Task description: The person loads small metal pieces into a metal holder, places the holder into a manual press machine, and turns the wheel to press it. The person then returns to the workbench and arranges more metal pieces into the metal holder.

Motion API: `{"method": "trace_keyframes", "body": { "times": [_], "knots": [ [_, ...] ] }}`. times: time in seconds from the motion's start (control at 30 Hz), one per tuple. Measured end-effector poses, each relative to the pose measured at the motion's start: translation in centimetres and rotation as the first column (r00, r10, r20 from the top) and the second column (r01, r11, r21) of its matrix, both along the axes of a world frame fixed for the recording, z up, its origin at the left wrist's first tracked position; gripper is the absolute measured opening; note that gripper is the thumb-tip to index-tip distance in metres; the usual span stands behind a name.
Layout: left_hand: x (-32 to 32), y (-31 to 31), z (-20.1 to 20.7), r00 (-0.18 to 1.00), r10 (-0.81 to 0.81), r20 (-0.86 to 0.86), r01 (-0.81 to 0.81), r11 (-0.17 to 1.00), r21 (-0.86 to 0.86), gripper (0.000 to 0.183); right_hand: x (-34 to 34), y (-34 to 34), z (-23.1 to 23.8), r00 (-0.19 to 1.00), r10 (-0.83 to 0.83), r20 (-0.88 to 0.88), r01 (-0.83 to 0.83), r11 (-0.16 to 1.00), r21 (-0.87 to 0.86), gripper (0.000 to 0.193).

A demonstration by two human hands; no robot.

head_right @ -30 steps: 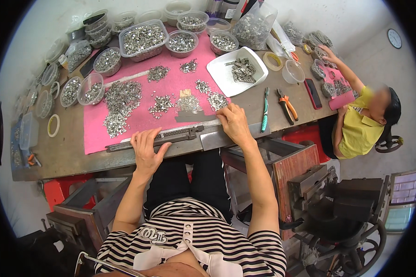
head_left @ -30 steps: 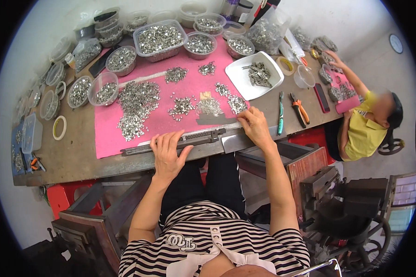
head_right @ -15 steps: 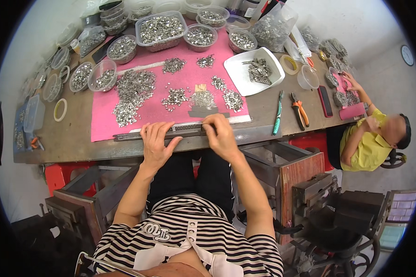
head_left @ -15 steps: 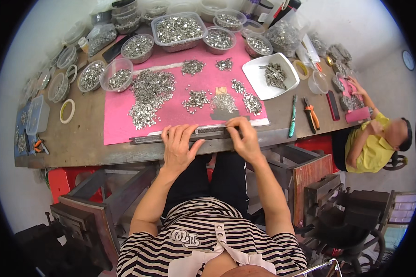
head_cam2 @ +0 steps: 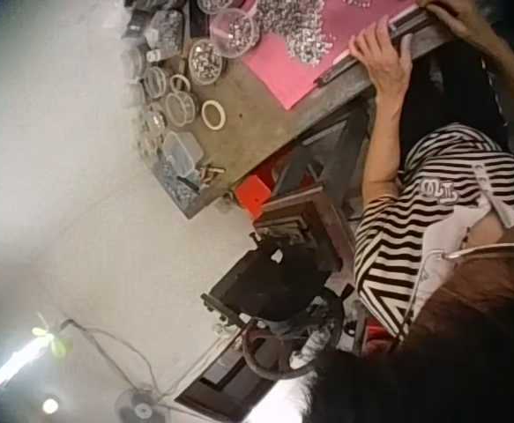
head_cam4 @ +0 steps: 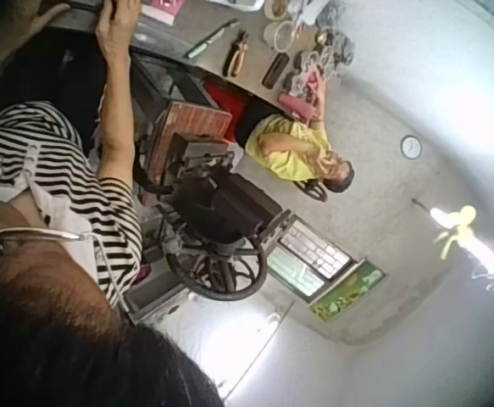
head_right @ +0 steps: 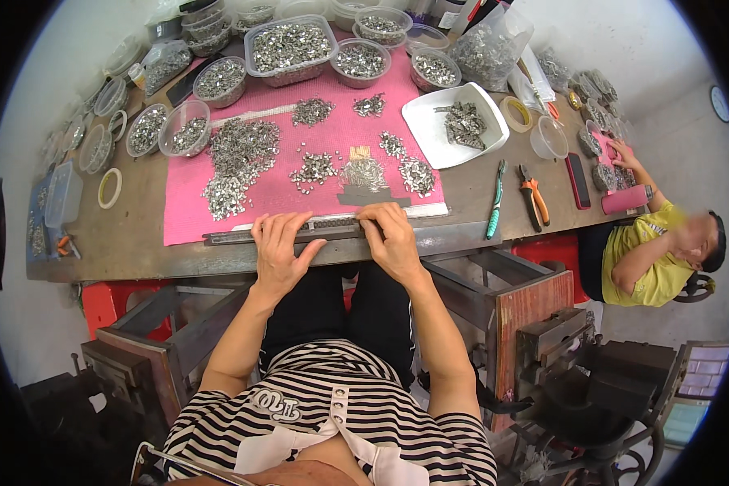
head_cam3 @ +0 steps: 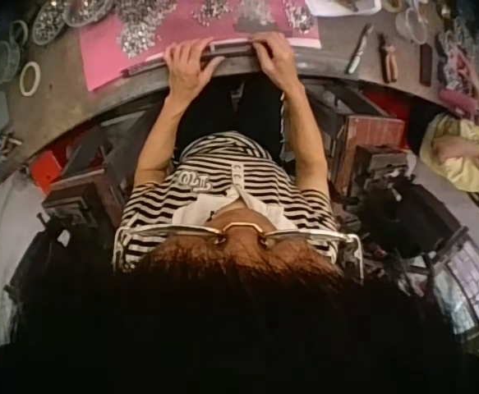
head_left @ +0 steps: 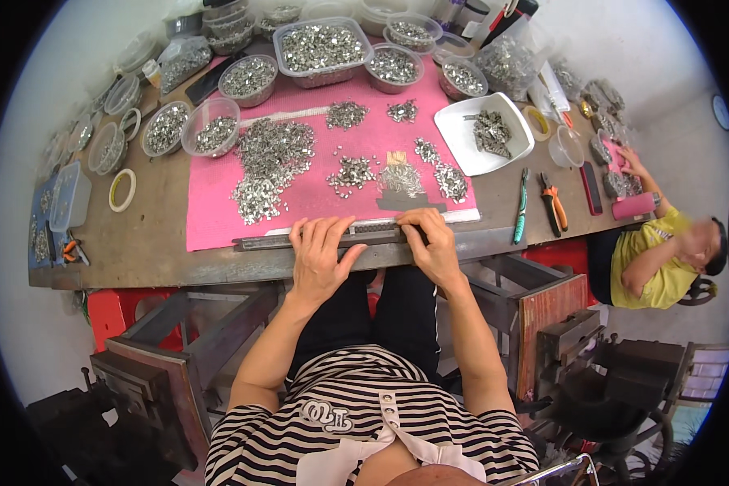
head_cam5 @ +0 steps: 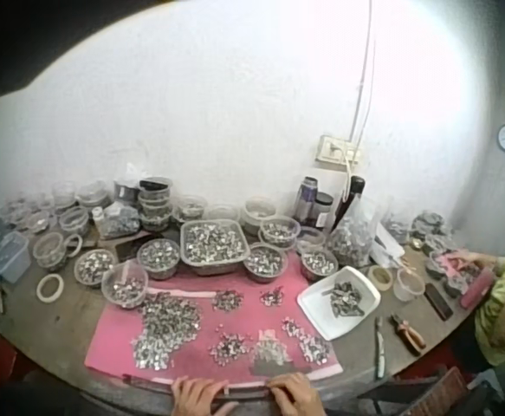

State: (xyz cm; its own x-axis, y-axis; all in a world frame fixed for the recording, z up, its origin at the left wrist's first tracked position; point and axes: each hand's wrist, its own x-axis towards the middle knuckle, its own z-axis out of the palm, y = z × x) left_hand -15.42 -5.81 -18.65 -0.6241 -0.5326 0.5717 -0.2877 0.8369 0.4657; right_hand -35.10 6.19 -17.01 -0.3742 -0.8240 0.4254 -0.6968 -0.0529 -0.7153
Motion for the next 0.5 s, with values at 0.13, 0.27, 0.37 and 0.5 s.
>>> {"method": "trace_keyframes", "body": {
  "times": [0.13,0.27,0.37,0.5],
  "knots": [
    [-0.07,-0.18,0.27,1.0,-0.005,0.015,0.005,1.0,0.002,0.052,0.2,-0.33,0.48,0.999,-0.042,-0.019,0.042,0.999,-0.009,0.01],
    [0.13,0.15,0.0,1.0,-0.008,0.011,0.008,1.0,0.011,0.052,0.59,-0.2,0.07,0.998,-0.03,-0.055,0.029,0.999,-0.019,0.013],
    [0.22,0.25,0.15,1.0,-0.008,0.009,0.008,1.0,0.007,0.052,0.56,-0.35,0.24,0.983,-0.002,-0.183,-0.003,1.0,-0.023,0.014],
    [0.21,0.15,0.13,1.0,-0.016,-0.013,0.016,1.0,0.016,0.052,0.01,-0.77,1.06,0.959,0.057,-0.279,-0.05,0.998,0.032,0.013]
  ]
}}
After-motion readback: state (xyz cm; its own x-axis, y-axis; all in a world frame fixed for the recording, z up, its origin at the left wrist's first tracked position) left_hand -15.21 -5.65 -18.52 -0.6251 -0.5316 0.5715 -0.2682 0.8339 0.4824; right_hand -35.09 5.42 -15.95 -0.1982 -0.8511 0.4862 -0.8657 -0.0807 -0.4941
